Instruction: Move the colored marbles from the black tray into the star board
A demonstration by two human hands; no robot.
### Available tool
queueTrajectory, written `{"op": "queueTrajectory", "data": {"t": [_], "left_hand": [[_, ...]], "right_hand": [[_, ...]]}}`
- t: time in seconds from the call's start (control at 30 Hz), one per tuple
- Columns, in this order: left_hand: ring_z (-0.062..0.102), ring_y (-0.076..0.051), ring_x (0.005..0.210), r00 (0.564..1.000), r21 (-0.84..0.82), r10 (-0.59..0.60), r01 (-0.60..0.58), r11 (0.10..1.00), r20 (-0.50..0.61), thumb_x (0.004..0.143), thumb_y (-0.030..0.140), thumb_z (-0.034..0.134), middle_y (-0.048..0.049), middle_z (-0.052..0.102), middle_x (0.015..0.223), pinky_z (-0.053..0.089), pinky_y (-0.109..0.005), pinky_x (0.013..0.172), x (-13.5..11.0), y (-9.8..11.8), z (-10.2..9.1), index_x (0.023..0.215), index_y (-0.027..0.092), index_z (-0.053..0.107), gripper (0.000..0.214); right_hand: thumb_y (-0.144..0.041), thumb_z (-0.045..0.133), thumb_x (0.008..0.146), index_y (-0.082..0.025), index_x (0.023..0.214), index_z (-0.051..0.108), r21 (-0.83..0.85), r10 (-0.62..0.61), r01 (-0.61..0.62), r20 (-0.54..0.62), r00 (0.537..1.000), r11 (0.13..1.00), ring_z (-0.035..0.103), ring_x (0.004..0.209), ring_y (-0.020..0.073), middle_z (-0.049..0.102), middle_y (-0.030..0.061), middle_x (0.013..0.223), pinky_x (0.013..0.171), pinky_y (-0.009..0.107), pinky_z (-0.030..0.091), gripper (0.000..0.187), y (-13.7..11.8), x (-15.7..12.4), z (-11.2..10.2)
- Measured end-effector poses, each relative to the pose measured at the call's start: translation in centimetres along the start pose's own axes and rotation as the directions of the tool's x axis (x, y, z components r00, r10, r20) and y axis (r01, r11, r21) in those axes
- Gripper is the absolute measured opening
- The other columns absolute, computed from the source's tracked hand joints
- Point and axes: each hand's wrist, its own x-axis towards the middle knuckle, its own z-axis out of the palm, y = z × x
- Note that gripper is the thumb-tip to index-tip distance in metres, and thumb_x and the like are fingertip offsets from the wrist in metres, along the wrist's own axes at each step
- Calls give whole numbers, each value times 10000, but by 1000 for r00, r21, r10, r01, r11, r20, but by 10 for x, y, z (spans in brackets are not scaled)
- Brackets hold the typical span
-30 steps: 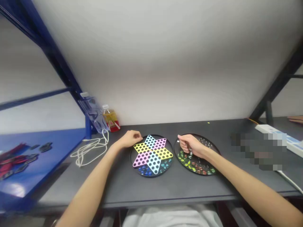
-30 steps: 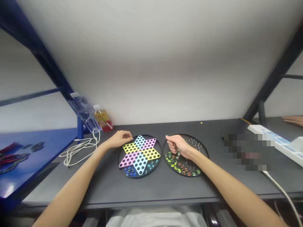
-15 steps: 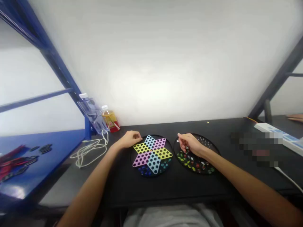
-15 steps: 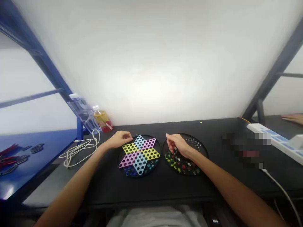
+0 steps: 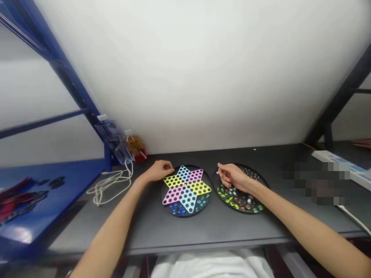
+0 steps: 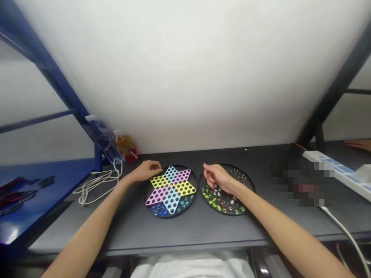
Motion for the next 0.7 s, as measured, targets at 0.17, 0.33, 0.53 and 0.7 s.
{"op": "queueTrajectory", "data": {"t": [0.17,0.33,0.53,0.7], "left_hand": [[607,-158,661,1000,-5,-2,2,1000,5,799,471,555,-15,678,714,427,-240,608,0,-1,0,797,183,685,316],[610,-166,661,1000,-11,1,-1,1000,3,791,483,553,-23,675,712,433,-251,612,0,0,0,796,184,692,330],[605,-164,664,1000,-28,-10,11,1000,7,786,501,552,-27,677,717,436,-249,613,0,3,-1,791,176,686,351],[602,-161,663,1000,-10,-19,19,1000,8,792,492,554,-24,674,713,432,-245,611,-1,3,-1,798,175,687,344]], "right_hand": [[-503,554,883,-150,642,543,64,57,-62,77,995,996,292,288,54,298,-93,370,341,196,181,428,-2,-3,-1],[-487,568,880,-154,683,543,115,117,-133,134,984,984,197,305,38,267,-110,391,327,186,124,388,-6,-6,0],[-496,580,865,-163,658,512,99,104,-113,92,990,989,180,310,34,262,-111,400,326,183,106,397,-7,-6,1],[-498,571,871,-163,643,505,142,75,-85,73,994,986,175,316,29,258,-108,414,326,181,99,411,-6,-4,-1]]}}
